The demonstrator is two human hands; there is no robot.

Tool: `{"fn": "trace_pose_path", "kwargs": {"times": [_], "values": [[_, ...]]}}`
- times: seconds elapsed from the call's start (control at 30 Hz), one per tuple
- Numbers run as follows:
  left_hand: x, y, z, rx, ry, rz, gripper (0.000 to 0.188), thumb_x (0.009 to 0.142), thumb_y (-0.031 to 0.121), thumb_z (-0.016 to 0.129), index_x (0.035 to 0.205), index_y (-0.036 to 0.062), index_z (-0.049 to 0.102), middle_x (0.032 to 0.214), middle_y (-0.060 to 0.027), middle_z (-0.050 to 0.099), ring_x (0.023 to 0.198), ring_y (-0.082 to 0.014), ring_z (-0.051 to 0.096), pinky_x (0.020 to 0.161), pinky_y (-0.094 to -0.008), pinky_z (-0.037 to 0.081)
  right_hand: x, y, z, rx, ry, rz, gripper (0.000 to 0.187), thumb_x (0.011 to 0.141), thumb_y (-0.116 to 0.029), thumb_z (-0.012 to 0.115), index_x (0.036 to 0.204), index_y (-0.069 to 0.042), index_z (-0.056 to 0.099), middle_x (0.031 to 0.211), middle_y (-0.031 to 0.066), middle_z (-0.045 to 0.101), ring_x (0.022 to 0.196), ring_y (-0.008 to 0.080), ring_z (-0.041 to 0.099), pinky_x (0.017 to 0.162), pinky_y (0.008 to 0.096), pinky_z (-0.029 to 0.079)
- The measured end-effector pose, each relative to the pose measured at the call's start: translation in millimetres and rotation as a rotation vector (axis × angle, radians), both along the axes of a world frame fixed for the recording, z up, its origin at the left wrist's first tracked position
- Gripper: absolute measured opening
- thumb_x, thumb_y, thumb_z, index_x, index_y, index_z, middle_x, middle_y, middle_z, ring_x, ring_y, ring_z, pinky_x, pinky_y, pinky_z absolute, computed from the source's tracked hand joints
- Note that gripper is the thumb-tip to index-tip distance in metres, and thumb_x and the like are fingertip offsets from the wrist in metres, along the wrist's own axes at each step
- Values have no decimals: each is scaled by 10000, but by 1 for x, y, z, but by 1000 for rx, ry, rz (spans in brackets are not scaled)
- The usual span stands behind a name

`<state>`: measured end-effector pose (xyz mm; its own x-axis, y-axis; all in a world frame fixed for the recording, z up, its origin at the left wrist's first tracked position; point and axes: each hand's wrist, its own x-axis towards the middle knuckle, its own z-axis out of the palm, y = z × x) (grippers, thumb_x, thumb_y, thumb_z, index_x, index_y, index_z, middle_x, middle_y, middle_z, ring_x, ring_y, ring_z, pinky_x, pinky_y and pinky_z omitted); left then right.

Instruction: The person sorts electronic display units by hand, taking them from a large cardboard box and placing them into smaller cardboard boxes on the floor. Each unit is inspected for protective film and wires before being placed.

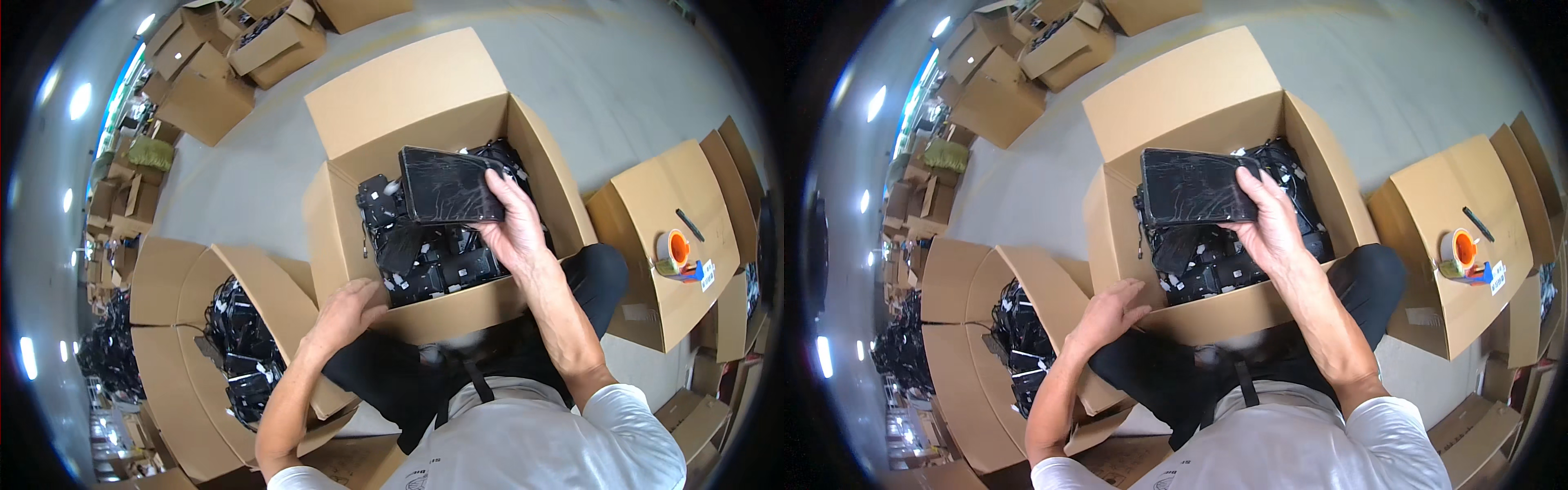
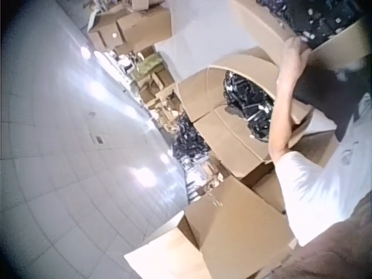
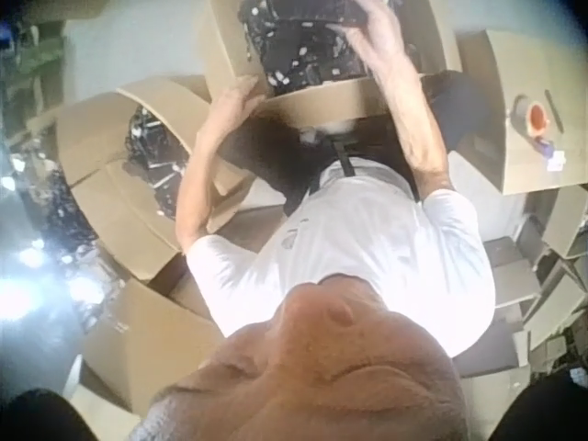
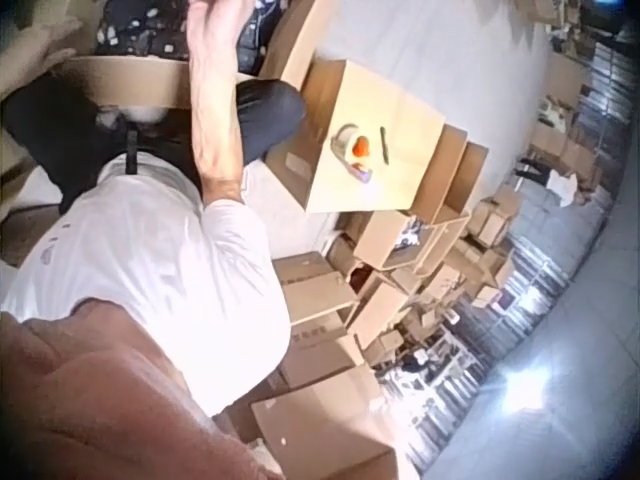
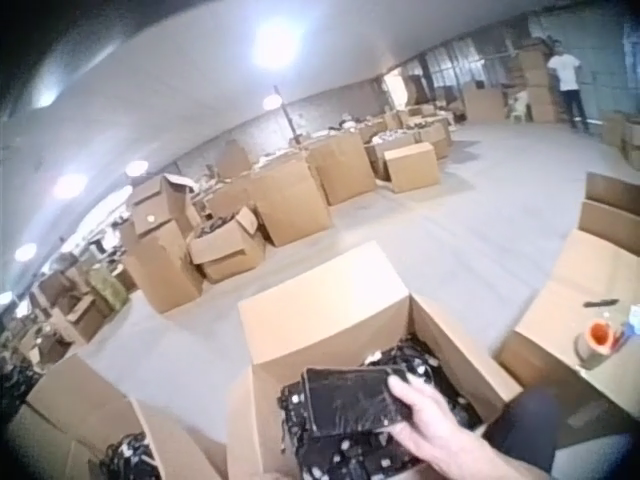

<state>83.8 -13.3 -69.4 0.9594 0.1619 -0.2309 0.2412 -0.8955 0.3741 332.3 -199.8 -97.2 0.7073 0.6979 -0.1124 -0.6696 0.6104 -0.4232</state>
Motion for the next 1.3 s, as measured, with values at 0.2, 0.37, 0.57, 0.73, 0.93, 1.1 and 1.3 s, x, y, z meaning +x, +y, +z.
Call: {"fn": "trace_pose_path", "kwargs": {"times": [0.2,0.37,0.57,0.73,0.93,1.1,1.3], "values": [[76,32,-100,19,-7,108,375,877,239,708,1129,-30,636,1108,-227,655,1041,-418,623,925,-469,500,10,-51,36,-126,-179,-256,344,985,-155,610,1268,17,518,1161,108,650,1036,204,665,917,368,553],[128,67,-207,221,256,38,606,776,309,805,1220,-13,547,1242,-233,577,1190,-399,558,994,-470,488,-11,-87,21,-441,-315,-323,379,924,-111,690,1260,1,554,1129,50,650,1012,136,632,907,314,527],[147,66,-243,434,267,0,850,628,467,888,1281,43,547,1284,-186,572,1220,-371,542,984,-499,472,-27,-117,-6,-550,-354,-246,374,918,-127,717,1240,8,584,1074,29,671,958,103,619,876,267,504],[149,71,-226,581,335,-185,893,547,630,867,1222,88,647,1259,-120,602,1251,-314,506,1081,-552,297,-29,-112,-18,-592,-351,-176,393,919,-141,728,1251,12,587,1058,33,677,947,100,617,874,270,507],[151,63,-197,277,513,-301,788,622,360,918,1241,12,577,1296,-194,587,1198,-413,563,942,-488,498,-35,-105,-16,-665,-430,-91,421,909,-147,738,1269,5,583,1100,40,665,1003,114,609,918,284,492],[117,58,-190,208,456,-210,787,711,258,877,1339,43,454,1368,-241,528,1188,-448,580,933,-501,519,-42,-102,-30,-726,-457,-32,457,909,-139,730,1306,17,564,1134,44,657,1033,114,596,936,287,485],[80,89,-170,197,192,-299,451,728,255,842,1069,53,627,1003,-177,662,978,-362,668,848,-464,544,-47,-99,-23,-731,-492,-3,419,925,-127,706,1296,14,572,1125,45,669,1025,114,604,925,292,492]]}}
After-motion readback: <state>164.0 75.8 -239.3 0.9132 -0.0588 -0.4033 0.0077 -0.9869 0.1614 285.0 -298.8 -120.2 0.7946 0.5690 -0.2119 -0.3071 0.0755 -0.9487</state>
